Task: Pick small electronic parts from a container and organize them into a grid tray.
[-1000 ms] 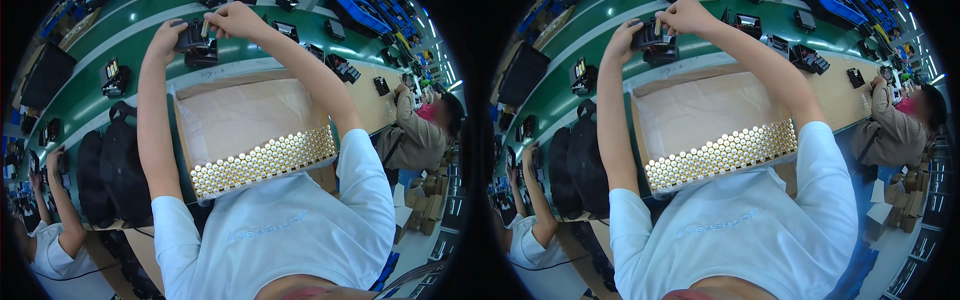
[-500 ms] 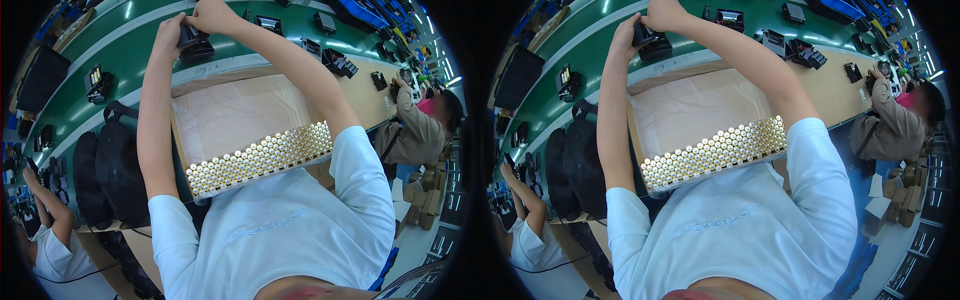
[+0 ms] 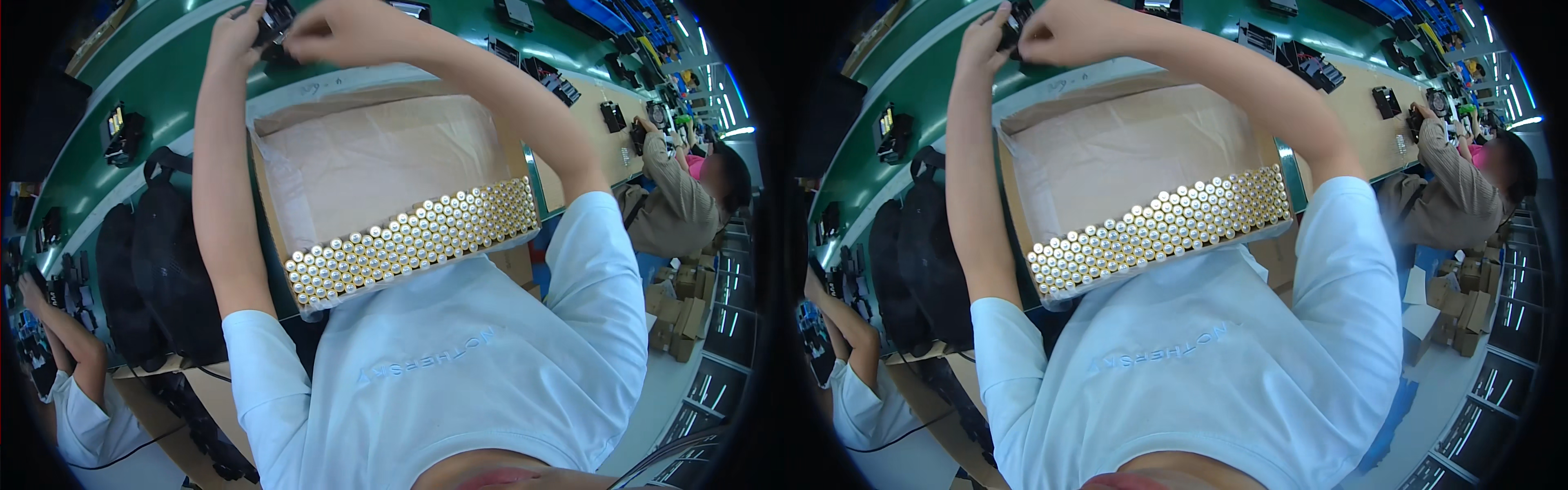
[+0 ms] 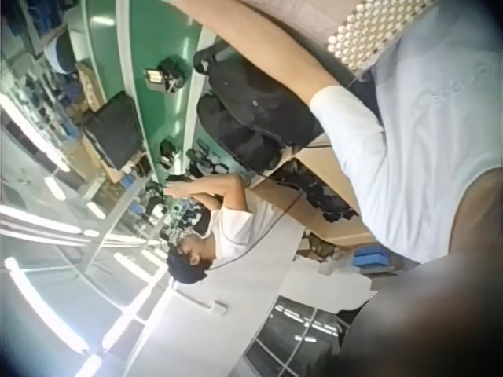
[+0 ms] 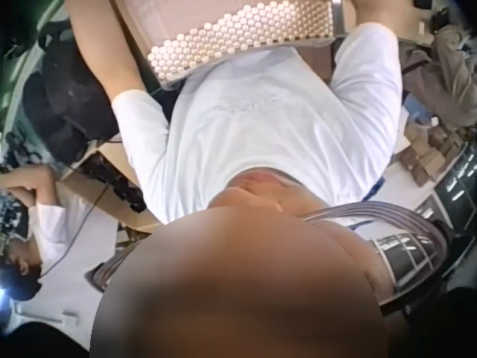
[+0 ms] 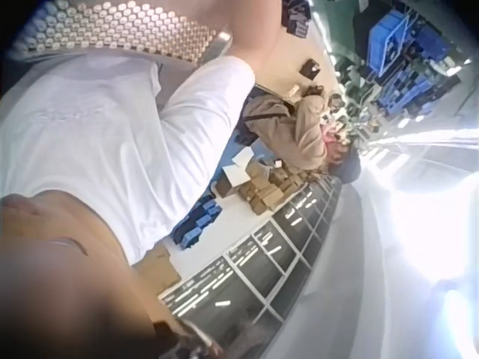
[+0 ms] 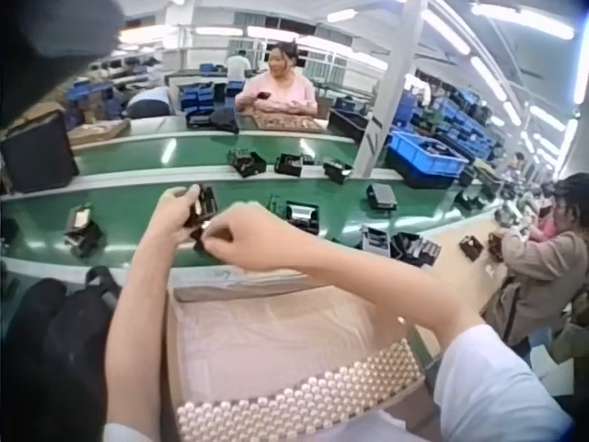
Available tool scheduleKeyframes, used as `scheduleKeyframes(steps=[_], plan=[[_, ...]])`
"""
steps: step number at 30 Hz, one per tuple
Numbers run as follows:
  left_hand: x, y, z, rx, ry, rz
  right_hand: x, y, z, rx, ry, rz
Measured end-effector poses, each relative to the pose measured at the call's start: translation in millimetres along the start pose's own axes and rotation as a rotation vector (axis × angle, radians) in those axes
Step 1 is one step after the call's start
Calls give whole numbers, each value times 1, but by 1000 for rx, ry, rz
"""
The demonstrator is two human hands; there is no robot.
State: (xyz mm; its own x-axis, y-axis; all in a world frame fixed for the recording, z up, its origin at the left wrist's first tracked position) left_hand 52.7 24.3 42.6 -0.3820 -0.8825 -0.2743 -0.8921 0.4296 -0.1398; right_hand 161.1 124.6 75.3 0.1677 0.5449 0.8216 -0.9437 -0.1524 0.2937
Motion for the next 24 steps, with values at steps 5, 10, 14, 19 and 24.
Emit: scheduleKeyframes(steps=[5,10,14,19,24], plan=[[18,14,1,18,6,-43,6,-96,52,-1,178,700],[20,24,4,14,28,-37,-6,-139,55,-124,266,894],[22,27,5,-7,51,-42,-7,-144,58,-138,268,935],[26,27,6,-38,77,-48,-7,-151,62,-117,259,898],[27,31,7,-72,97,-65,-10,-158,61,-82,256,816]])
Point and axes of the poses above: each hand's wrist, its own y-axis towards the middle knuckle, its own x-axis out of the back of the hand, z = x × y, the point moved 1 cm from there along y, towards the middle knuckle, and after that the axes turned 2 degrees about -z, right-handed, at the moved point
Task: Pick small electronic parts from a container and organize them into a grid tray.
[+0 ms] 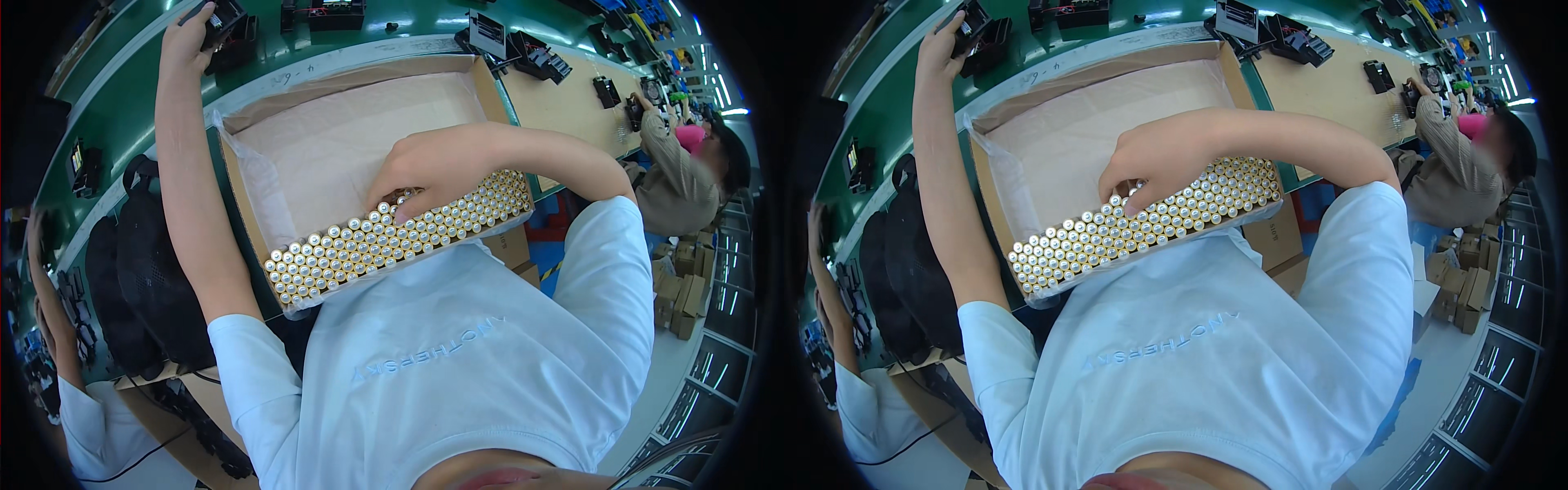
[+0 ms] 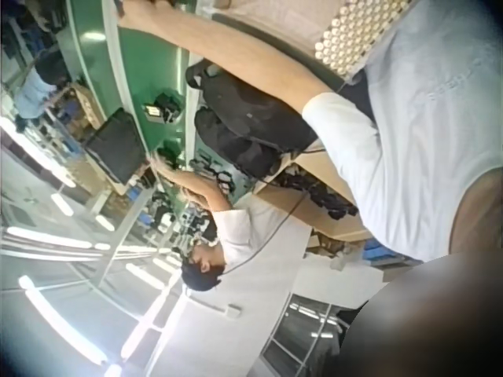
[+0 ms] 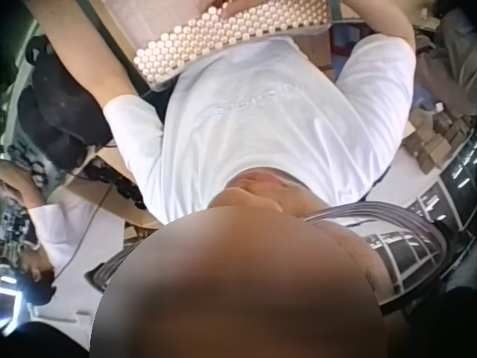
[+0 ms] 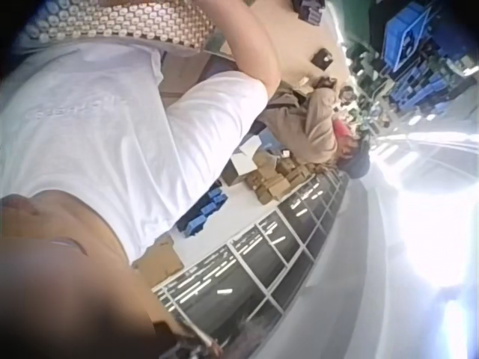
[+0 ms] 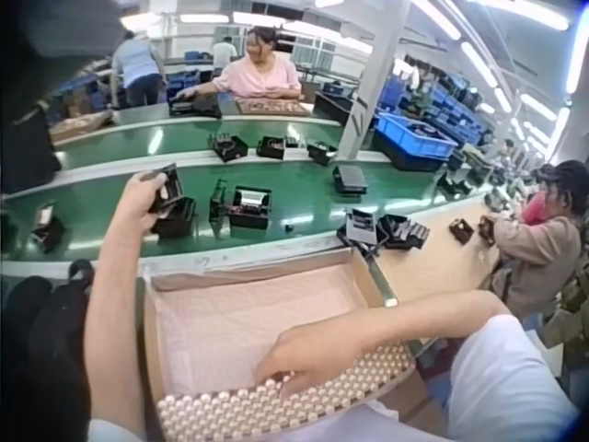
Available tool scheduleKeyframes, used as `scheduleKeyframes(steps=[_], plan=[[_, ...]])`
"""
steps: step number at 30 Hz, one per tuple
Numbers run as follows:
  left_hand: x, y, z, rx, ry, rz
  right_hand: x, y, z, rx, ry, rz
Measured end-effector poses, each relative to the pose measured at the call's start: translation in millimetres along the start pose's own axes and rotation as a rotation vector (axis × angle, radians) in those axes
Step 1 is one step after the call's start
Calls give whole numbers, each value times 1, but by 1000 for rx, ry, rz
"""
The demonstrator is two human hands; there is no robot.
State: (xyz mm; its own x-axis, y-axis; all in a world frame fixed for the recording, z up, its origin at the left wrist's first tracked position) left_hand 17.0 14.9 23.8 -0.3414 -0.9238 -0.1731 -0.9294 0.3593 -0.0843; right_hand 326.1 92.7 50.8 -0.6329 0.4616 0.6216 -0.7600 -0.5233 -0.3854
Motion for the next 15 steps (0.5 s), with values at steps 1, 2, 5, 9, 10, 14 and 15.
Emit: scheduleKeyframes(steps=[1,2,5,9,10,14,15], plan=[[-1,1,1,-7,3,-4,-1,-1,0,11,-4,-20],[-2,2,1,-15,6,-10,-2,-1,1,12,-5,-20],[-3,4,3,-38,14,-27,-3,-3,4,3,-16,-63],[27,15,-2,-23,-217,411,-4,-4,6,-3,-116,-85],[39,15,-4,-12,-332,628,-3,-3,6,-1,-167,-85],[27,41,18,-72,-31,100,10,9,-7,131,-282,-296],[28,38,16,-68,-42,87,18,11,-11,194,-304,-405]])
Point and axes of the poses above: each hand's wrist, its own y-axis towards the middle knuckle, its own x-axis out of the back of the hand, z = x × y, the point moved 1 cm from there along y, towards the middle knuckle, and after that the axes turned 2 degrees about -z, right-handed, at the moved point
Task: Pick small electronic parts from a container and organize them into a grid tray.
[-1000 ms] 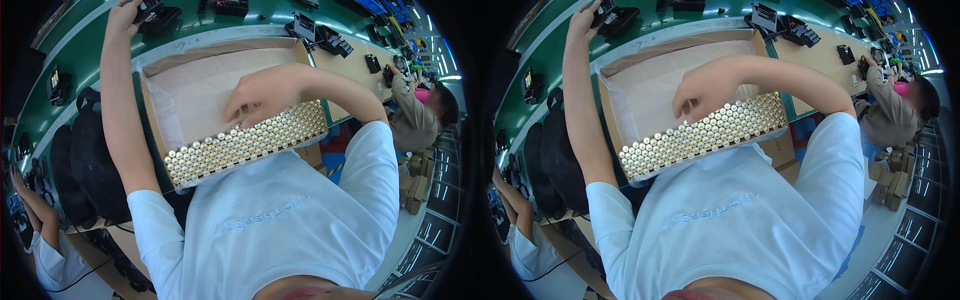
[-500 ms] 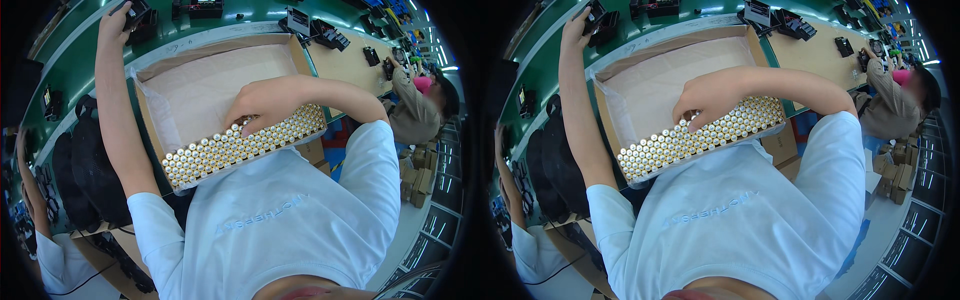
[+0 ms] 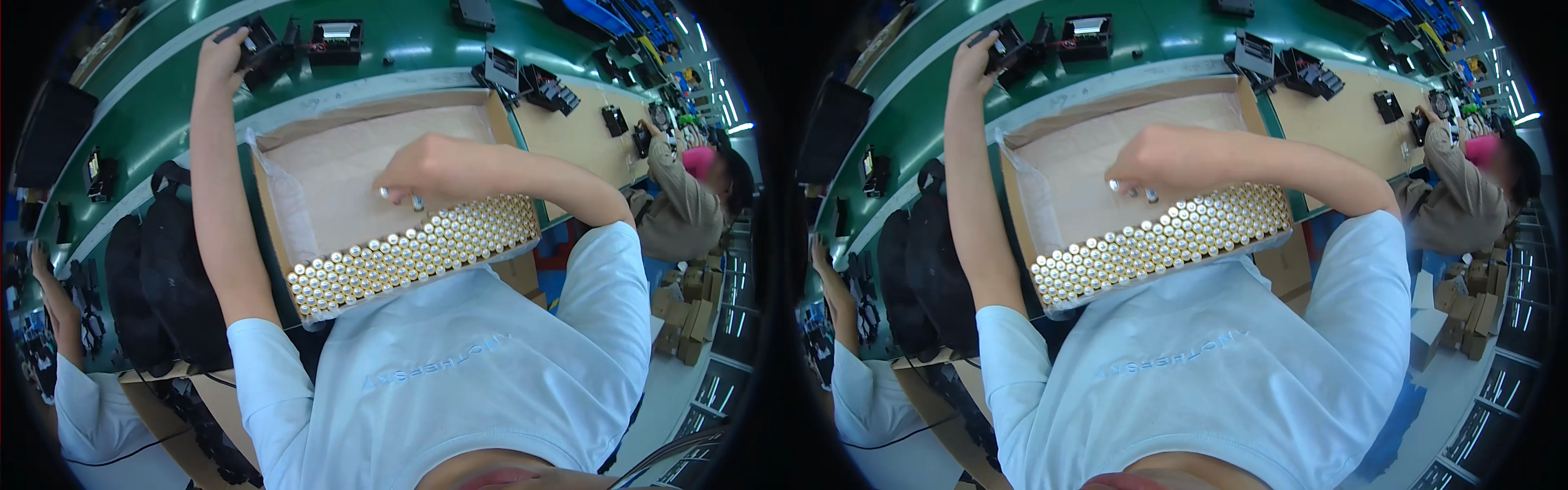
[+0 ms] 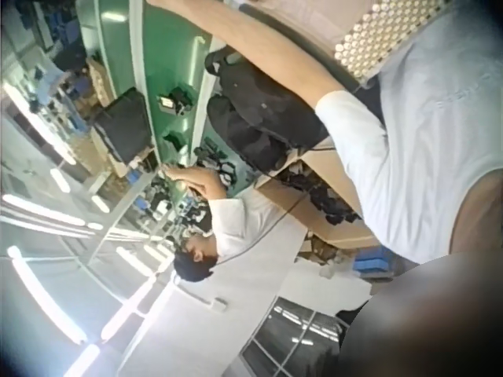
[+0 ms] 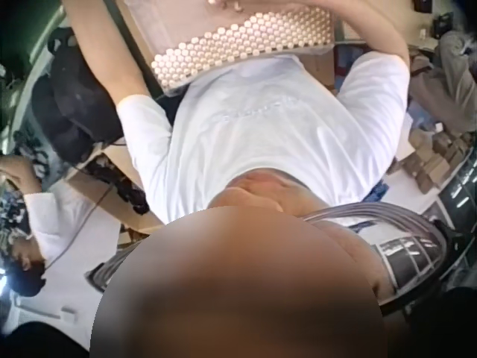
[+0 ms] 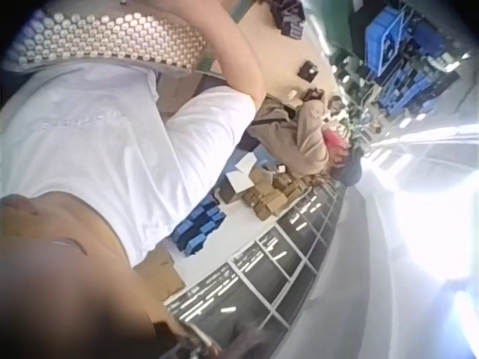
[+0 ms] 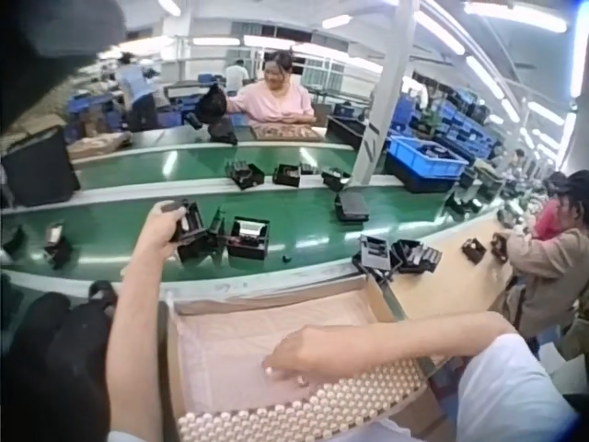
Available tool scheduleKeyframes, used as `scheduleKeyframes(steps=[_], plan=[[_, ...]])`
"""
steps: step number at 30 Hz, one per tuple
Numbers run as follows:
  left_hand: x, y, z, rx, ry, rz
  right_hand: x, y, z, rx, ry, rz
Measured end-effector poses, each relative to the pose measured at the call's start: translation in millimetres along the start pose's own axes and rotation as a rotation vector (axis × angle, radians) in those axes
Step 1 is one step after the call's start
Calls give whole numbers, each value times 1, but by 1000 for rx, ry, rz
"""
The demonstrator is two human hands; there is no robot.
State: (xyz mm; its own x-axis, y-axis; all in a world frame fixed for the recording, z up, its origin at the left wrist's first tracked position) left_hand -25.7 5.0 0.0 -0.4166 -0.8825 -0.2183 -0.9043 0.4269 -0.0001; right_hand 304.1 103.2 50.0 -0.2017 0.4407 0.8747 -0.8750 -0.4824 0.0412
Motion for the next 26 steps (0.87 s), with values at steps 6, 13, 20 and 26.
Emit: scheduleKeyframes(steps=[6,13,20,26], plan=[[-1,-3,-6,37,-31,-50,45,94,-61,10,-18,-660],[22,3,-10,96,-146,25,60,185,-118,-6,-306,-665],[28,-10,-23,114,-216,-54,100,224,-120,-228,-115,-581],[41,-9,-27,110,-169,-62,94,270,-131,-207,-187,-445]])
Point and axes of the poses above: each hand's wrist, its own y-axis towards the middle knuckle, its own x-axis out of the back of the hand, z = x × y, the point moved 1 cm from there along y, towards the middle knuckle, and after that the axes turned 2 degrees about -z, right-handed, at the moved point
